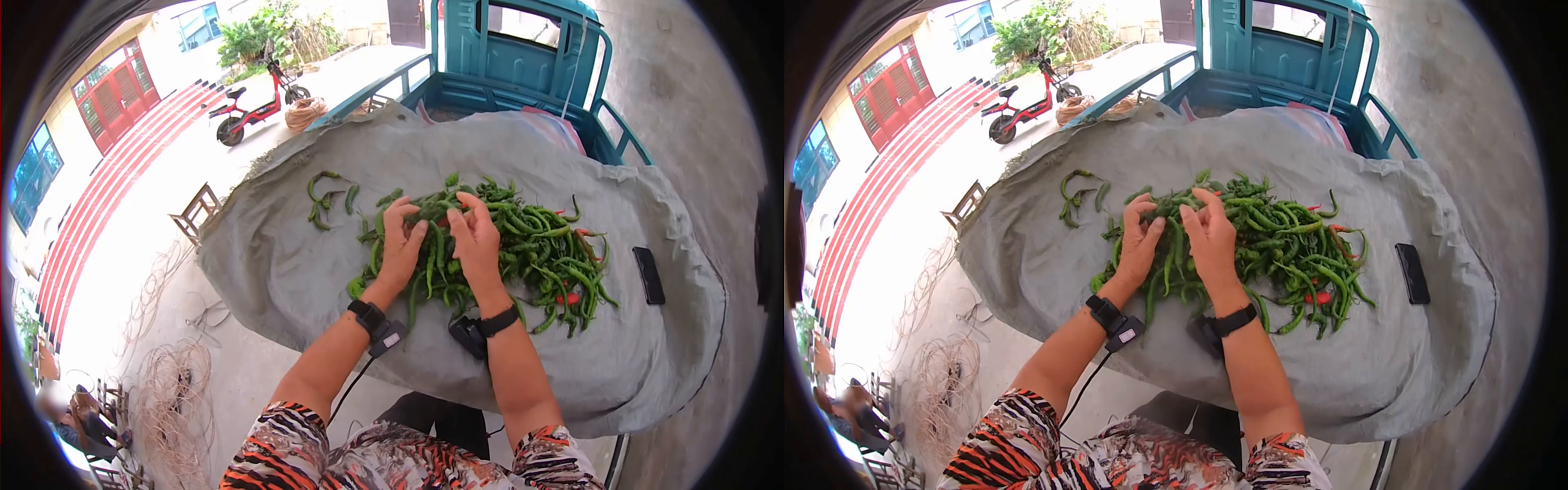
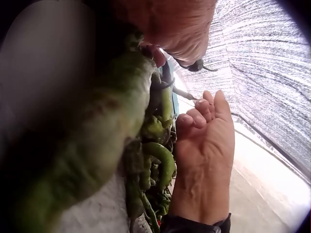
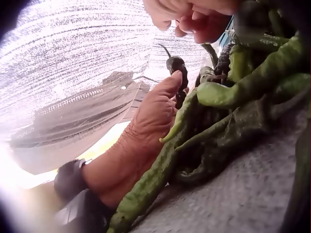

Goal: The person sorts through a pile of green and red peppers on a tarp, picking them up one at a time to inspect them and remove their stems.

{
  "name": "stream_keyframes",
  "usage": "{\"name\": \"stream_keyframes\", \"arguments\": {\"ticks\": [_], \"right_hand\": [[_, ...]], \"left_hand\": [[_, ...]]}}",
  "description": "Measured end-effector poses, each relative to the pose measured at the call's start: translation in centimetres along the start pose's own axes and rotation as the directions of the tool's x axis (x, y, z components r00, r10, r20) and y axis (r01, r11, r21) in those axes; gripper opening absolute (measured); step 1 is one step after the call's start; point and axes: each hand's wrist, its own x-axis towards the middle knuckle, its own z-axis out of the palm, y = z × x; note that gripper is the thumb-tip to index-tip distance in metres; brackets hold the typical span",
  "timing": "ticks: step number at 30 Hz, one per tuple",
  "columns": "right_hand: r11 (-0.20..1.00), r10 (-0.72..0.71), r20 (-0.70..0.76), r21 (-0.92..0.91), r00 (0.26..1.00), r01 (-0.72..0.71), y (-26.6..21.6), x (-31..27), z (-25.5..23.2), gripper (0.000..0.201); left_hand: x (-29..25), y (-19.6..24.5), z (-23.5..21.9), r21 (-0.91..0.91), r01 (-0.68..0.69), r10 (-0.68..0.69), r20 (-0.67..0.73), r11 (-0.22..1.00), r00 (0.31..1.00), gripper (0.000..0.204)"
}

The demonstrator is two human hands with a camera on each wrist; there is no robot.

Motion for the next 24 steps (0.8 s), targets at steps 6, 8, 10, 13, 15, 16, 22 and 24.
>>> {"name": "stream_keyframes", "arguments": {"ticks": [6,8,10,13,15,16,22,24], "right_hand": [[0.989,0.122,0.068,0.074,0.99,-0.127,-0.3,0.2,-0.1,0.023],[0.989,0.085,0.025,0.121,0.996,-0.088,0.0,0.1,-0.1,0.021],[0.987,0.028,-0.042,0.16,0.999,-0.021,0.2,0.1,-0.2,0.02],[0.98,-0.063,-0.106,0.183,0.992,0.082,0.0,0.2,-0.6,0.023],[0.971,-0.108,-0.098,0.204,0.989,0.126,-0.7,0.1,-0.8,0.026],[0.968,-0.114,-0.098,0.211,0.989,0.133,-1.1,0.0,-0.5,0.027],[0.978,-0.184,-0.072,0.088,0.98,0.19,-1.4,-0.6,0.1,0.034],[0.972,-0.232,-0.061,0.032,0.971,0.234,-1.2,-0.6,-0.6,0.034]], "left_hand": [[-0.1,2.3,0.1,0.033,-0.023,0.019,0.119,0.999,0.993,0.032],[-0.2,2.3,0.1,0.034,-0.024,0.019,0.124,0.999,0.992,0.036],[-0.3,2.2,0.0,-0.023,0.012,-0.01,0.104,1.0,0.995,0.041],[-0.3,1.7,0.2,-0.29,0.125,-0.107,0.075,0.949,0.991,0.048],[-0.2,1.2,0.1,-0.113,0.117,-0.106,0.098,0.987,0.99,0.05],[-0.2,1.1,0.1,-0.023,0.11,-0.107,0.11,0.994,0.988,0.052],[-0.2,0.8,0.6,-0.007,-0.002,0.002,0.051,1.0,0.999,0.032],[-0.3,0.8,0.7,-0.033,0.073,-0.074,-0.021,0.997,0.997,0.024]]}}
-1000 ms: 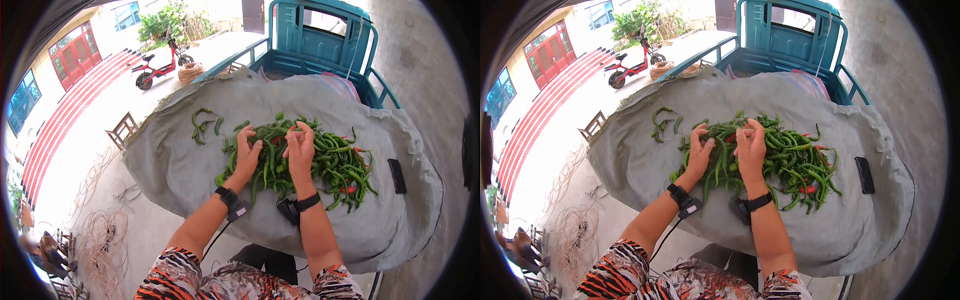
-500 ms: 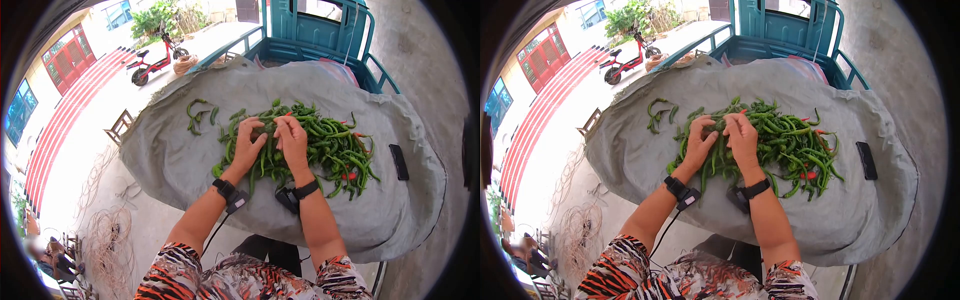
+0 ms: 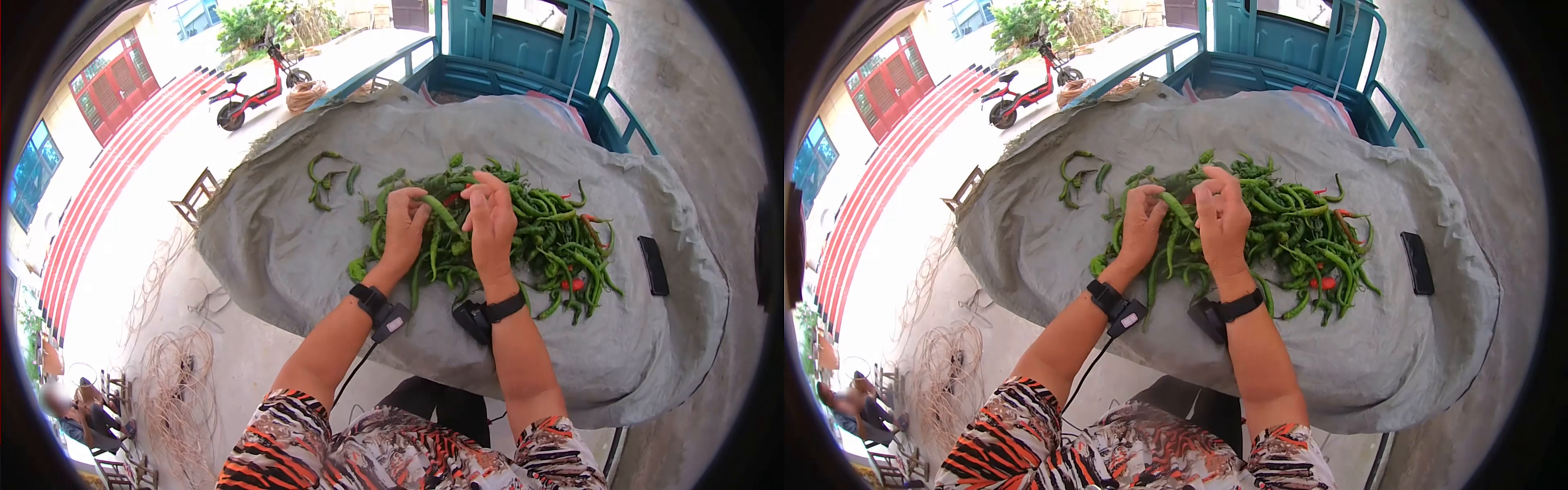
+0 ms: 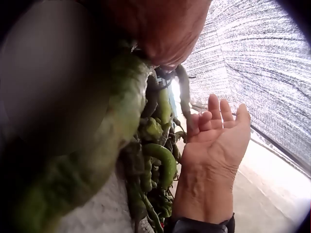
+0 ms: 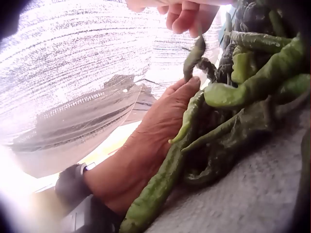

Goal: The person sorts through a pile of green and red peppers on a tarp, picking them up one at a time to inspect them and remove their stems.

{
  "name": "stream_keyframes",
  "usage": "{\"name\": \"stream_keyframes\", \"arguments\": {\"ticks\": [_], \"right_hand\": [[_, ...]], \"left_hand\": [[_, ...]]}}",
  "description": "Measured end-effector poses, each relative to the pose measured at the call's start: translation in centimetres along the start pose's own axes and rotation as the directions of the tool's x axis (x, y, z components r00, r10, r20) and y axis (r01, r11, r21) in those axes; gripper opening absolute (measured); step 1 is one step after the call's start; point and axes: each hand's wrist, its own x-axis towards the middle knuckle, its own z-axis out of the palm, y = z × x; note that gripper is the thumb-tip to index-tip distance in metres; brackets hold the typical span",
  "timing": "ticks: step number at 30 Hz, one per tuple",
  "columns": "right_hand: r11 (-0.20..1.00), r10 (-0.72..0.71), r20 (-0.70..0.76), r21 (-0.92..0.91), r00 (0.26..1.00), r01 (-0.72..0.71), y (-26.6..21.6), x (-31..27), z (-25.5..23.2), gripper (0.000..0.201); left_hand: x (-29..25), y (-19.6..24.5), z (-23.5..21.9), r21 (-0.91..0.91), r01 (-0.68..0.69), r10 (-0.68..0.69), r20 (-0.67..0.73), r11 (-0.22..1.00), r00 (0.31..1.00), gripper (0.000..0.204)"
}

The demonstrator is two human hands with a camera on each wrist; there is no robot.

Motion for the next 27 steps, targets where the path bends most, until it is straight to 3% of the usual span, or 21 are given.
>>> {"name": "stream_keyframes", "arguments": {"ticks": [3,6,9,12,15,19,22,25,27], "right_hand": [[0.97,-0.086,0.083,-0.222,0.993,0.102,1.4,-0.1,-0.3,0.029],[0.947,-0.03,0.153,-0.313,0.988,0.078,1.1,-0.2,-0.4,0.024],[0.968,-0.1,0.187,-0.208,0.977,0.139,0.6,-0.2,-0.2,0.021],[0.925,-0.11,0.232,-0.331,0.967,0.185,-0.5,-0.5,0.6,0.016],[0.917,-0.22,0.114,-0.313,0.969,0.246,0.7,-0.3,1.2,0.013],[0.88,-0.247,0.018,-0.415,0.969,0.232,1.0,-0.1,0.4,0.015],[0.848,-0.346,-0.043,-0.441,0.937,0.293,1.0,-0.1,0.3,0.016],[0.772,-0.395,-0.01,-0.546,0.919,0.325,1.4,0.4,0.3,0.019],[0.715,-0.448,-0.04,-0.616,0.893,0.331,0.8,0.4,0.4,0.021]], "left_hand": [[0.0,0.0,-0.1,-0.015,0.062,-0.063,-0.059,0.998,0.996,0.021],[0.1,-0.4,-0.3,-0.013,0.049,-0.049,-0.049,0.999,0.998,0.023],[0.2,-0.7,-0.3,-0.122,0.088,-0.095,-0.051,0.989,0.994,0.022],[0.5,-1.3,-0.3,-0.233,0.11,-0.121,-0.036,0.966,0.992,0.022],[0.7,-0.8,-0.5,-0.246,0.125,-0.135,-0.024,0.961,0.99,0.026],[1.3,2.3,-0.8,-0.233,0.174,-0.192,-0.058,0.957,0.98,0.033],[2.8,4.7,-1.7,-0.11,0.04,-0.057,-0.16,0.993,0.985,0.032],[5.0,3.5,-5.5,0.333,0.069,-0.002,-0.198,0.94,0.98,0.03],[5.1,3.0,-7.7,0.374,0.236,-0.21,-0.108,0.897,0.972,0.033]]}}
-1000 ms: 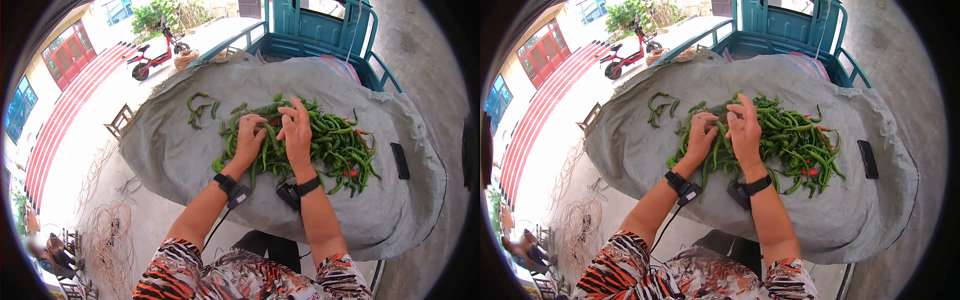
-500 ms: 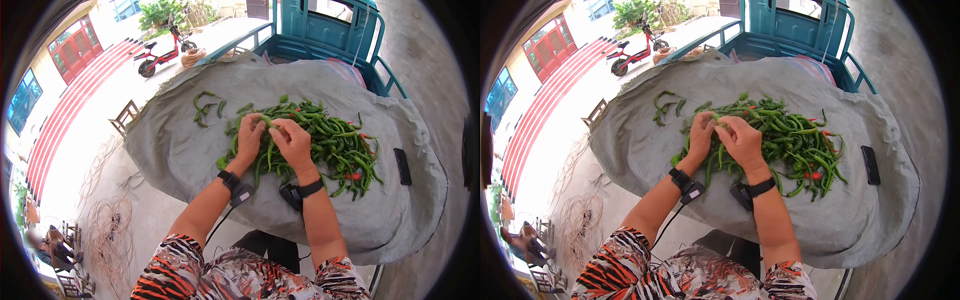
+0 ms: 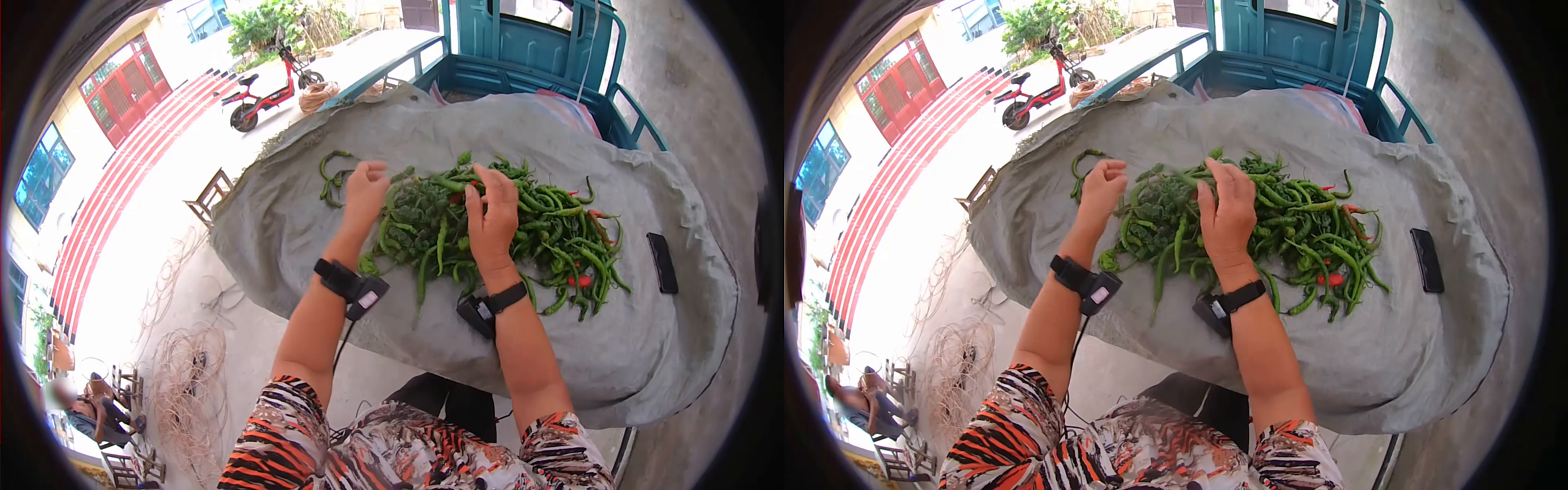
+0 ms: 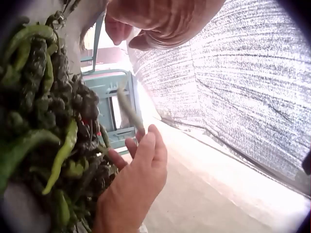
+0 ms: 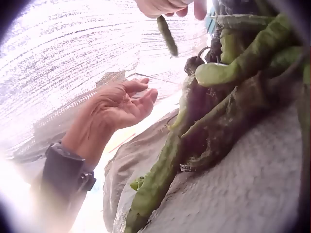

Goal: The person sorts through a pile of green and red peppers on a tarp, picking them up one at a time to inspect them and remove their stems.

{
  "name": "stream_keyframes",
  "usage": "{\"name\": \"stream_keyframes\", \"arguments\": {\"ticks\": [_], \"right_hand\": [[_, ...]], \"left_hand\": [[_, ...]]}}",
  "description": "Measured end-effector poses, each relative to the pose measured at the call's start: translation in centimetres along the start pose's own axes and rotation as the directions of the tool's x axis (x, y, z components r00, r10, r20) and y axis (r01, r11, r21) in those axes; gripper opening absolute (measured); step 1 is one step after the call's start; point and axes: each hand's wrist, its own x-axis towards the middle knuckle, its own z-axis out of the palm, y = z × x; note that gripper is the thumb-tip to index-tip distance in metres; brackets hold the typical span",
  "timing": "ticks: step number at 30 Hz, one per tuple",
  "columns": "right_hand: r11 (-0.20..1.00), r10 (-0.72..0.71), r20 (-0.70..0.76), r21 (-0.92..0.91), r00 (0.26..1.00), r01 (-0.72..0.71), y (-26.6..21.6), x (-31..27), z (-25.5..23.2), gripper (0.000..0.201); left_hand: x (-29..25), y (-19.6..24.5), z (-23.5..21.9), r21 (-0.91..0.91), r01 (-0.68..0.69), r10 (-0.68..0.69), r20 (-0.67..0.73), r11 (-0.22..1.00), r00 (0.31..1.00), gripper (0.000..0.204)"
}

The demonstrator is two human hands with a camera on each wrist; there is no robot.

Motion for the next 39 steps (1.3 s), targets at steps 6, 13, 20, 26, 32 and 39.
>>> {"name": "stream_keyframes", "arguments": {"ticks": [6,13,20,26,32,39], "right_hand": [[1.0,-0.007,0.069,0.002,0.998,0.007,0.6,-0.4,0.2,0.02],[0.999,0.043,0.078,0.026,0.996,-0.045,0.7,-0.5,0.3,0.023],[0.991,0.012,0.212,0.128,0.977,-0.04,-0.7,0.1,-0.6,0.025],[0.977,0.037,0.25,0.194,0.968,-0.088,0.6,-0.8,0.3,0.024],[0.98,0.122,0.122,0.143,0.985,-0.139,0.8,-0.9,0.5,0.022],[0.984,0.082,0.074,0.154,0.994,-0.093,0.5,-0.5,0.2,0.025]], "left_hand": [[0.7,-3.9,0.3,0.394,0.077,-0.152,0.163,0.916,0.975,0.045],[0.3,-1.3,0.8,0.378,0.043,-0.027,-0.046,0.925,0.999,0.042],[-3.4,5.4,1.0,0.132,-0.554,0.535,0.154,0.822,0.83,0.028],[-2.7,6.1,1.1,0.231,-0.591,0.565,0.175,0.773,0.807,0.029],[0.6,4.2,1.1,0.133,-0.253,0.216,0.243,0.958,0.946,0.032],[6.0,-2.0,2.2,0.286,-0.044,-0.03,0.247,0.957,0.969,0.028]]}}
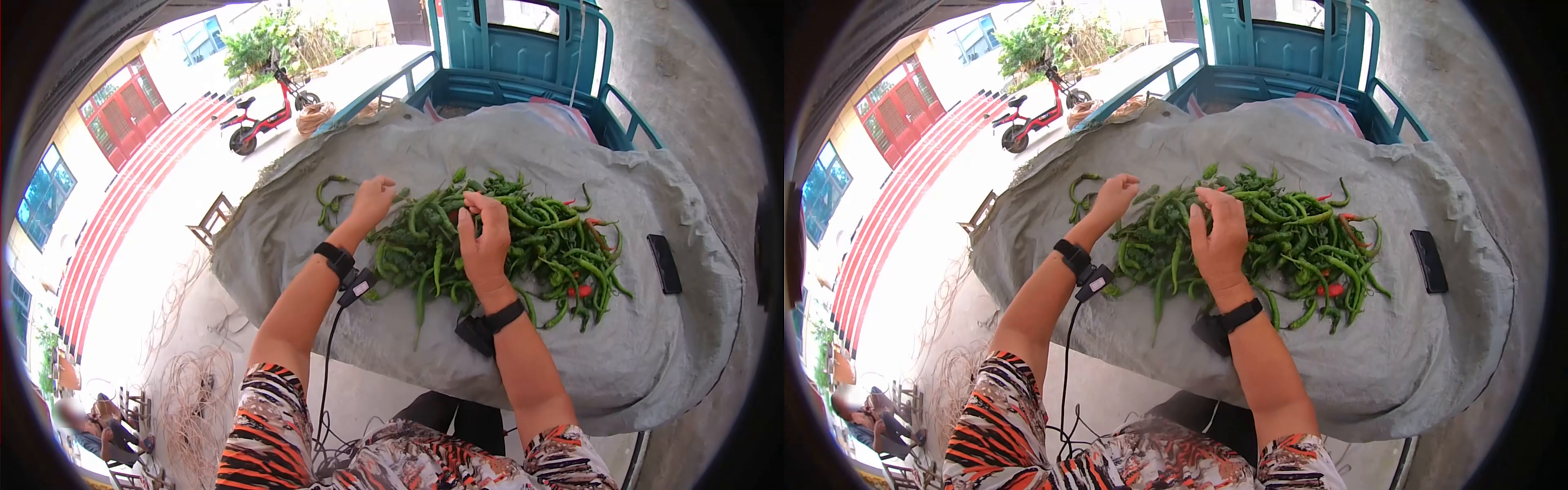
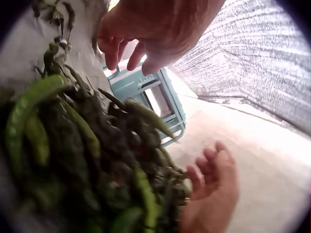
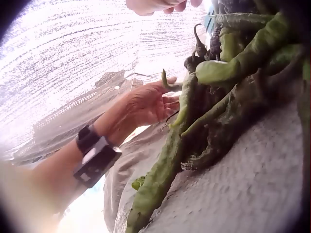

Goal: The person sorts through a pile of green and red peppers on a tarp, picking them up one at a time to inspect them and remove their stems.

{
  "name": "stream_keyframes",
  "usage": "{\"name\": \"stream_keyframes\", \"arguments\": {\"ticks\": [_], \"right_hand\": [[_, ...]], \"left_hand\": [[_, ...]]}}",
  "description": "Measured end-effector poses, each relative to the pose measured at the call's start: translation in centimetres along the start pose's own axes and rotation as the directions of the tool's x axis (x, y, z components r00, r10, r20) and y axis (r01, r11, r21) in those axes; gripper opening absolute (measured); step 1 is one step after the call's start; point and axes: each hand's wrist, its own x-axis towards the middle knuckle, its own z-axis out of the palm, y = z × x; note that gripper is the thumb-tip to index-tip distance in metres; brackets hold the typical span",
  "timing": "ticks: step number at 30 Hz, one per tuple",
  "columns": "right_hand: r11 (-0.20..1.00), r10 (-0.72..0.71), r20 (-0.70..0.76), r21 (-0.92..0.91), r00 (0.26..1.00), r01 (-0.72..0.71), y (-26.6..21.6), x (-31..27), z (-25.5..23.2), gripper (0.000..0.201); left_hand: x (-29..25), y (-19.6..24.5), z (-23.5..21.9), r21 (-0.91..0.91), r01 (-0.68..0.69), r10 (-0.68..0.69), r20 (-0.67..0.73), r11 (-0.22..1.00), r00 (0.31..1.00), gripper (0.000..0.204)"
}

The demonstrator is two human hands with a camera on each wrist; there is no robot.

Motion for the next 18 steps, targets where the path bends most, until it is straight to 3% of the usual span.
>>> {"name": "stream_keyframes", "arguments": {"ticks": [4,7,10,13,14,16,17,18], "right_hand": [[1.0,0.022,0.012,-0.001,1.0,-0.022,-0.2,-0.1,0.1,0.025],[0.999,0.039,-0.005,0.012,0.999,-0.039,-0.1,0.0,0.1,0.027],[0.999,0.045,0.025,-0.012,0.999,-0.045,-0.2,-0.1,0.0,0.027],[0.999,0.042,0.031,0.001,0.999,-0.042,-0.1,0.0,0.2,0.027],[0.999,0.04,0.035,0.005,0.999,-0.04,-0.1,-0.2,0.1,0.027],[1.0,0.006,0.017,0.011,1.0,-0.006,0.2,-0.1,0.2,0.028],[1.0,-0.013,0.008,0.015,1.0,0.013,0.2,-0.1,0.3,0.029],[0.996,0.062,0.021,0.062,0.998,-0.063,0.0,-0.3,0.3,0.03]], "left_hand": [[1.9,-4.0,2.5,0.435,-0.12,0.119,0.029,0.892,0.992,0.026],[3.5,-5.0,3.8,0.618,-0.23,0.04,0.305,0.751,0.951,0.025],[3.0,-5.0,4.0,0.507,-0.126,0.034,0.187,0.853,0.982,0.026],[1.3,-3.7,3.4,0.603,-0.093,0.174,-0.076,0.792,0.982,0.027],[0.8,-3.2,2.9,0.553,-0.116,0.264,-0.196,0.825,0.945,0.025],[-0.3,-1.8,1.6,0.458,-0.187,0.401,-0.432,0.869,0.808,0.021],[-1.2,-0.8,1.0,0.288,-0.249,0.354,-0.407,0.925,0.842,0.018],[-2.8,1.2,0.0,0.107,-0.295,0.314,-0.376,0.949,0.872,0.016]]}}
